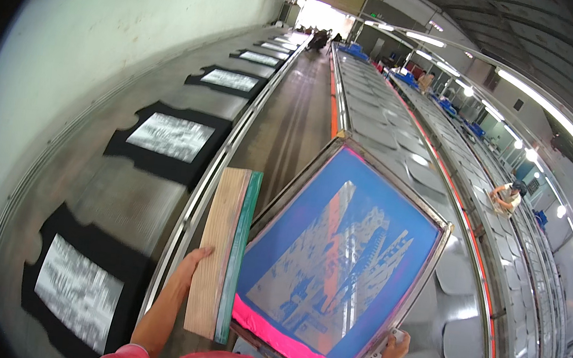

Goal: The person mixes pink ink in a small container, then pours it onto a screen printing frame. They use a squeegee to spread the ink across the screen and pull it over a black t-shirt on a conveyor belt, repeating the process on several shirts.

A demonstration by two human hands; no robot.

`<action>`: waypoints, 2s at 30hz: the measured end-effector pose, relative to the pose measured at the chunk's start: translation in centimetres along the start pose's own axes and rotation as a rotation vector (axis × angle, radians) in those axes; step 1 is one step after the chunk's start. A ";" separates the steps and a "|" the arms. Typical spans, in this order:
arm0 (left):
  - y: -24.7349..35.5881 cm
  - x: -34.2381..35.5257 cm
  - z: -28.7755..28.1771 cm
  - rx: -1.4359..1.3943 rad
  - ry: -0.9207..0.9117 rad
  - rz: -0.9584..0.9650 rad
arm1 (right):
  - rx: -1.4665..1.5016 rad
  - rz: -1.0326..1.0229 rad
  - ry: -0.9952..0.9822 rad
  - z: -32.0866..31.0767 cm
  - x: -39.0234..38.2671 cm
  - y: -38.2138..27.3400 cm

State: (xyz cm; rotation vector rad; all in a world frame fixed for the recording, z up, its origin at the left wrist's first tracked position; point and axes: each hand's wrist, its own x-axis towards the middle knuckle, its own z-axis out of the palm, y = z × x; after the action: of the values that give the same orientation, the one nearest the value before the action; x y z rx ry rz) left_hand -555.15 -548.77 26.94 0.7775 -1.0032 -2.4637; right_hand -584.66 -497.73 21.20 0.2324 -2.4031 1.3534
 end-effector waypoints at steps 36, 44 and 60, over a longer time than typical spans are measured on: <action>43.6 114.2 13.4 -0.033 0.019 0.037 | -0.018 0.009 0.111 93.7 86.3 -15.3; 51.1 134.0 13.3 -0.214 0.178 0.089 | 0.108 0.299 -0.193 114.9 105.1 -27.5; 71.1 187.3 23.7 0.058 0.033 0.032 | 0.132 0.302 0.077 149.4 136.8 -25.1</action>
State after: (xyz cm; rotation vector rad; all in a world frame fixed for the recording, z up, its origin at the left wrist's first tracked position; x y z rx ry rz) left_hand -706.90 -681.70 26.70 0.8119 -1.0712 -2.3959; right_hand -737.65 -632.79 25.06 -0.1531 -2.3563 1.6213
